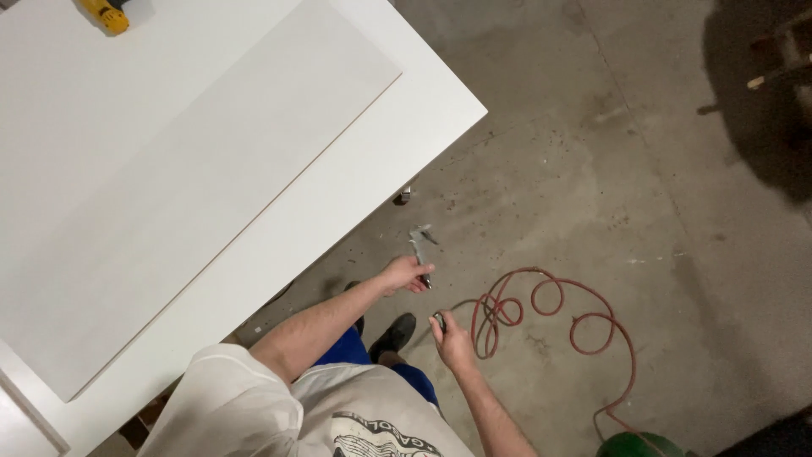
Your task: Applying wood glue to the edge of a board and then using a pneumatic nail gun to fasten it to another board on a workbench.
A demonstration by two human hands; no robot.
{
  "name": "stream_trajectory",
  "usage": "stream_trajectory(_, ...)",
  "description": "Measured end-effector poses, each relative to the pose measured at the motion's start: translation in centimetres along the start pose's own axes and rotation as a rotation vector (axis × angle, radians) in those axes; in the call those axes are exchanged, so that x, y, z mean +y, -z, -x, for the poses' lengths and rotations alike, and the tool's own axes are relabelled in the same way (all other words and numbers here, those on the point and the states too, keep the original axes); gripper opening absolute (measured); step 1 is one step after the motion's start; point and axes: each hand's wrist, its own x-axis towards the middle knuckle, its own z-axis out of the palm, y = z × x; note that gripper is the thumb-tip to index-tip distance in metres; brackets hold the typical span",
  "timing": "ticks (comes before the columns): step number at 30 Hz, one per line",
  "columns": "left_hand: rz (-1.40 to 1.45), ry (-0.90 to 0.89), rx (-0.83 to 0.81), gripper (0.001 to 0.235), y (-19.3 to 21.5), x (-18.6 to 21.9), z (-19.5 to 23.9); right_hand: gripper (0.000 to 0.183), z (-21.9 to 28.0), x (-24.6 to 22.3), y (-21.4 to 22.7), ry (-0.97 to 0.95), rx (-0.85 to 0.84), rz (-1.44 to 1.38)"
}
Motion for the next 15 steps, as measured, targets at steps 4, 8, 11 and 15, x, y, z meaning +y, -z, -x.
stream_trajectory(4, -0.286, -0.186, -0.065, 0.025, -2.6, 13.6, 8.7, 0.052, 1.5, 2.6, -1.3, -0.057, -0.018, -0.15)
stream_trajectory(8, -0.215, -0.284, 0.226, 0.028, 6.2, 26.1, 6.5, 0.037, 0.1, 0.7, 2.4, -0.042, -0.036, -0.268)
stream_trajectory(11, 0.304, -0.631, 0.409, 0.028, 21.2, 32.0, -2.6, 0.034, -2.6, -2.7, 6.3, -0.261, -0.037, -0.407)
stream_trajectory(15, 0.334, -0.623, 0.769, 0.026, 36.2, 39.8, -2.1, 0.039, -8.2, -2.1, 6.2, -0.434, -0.047, -0.194)
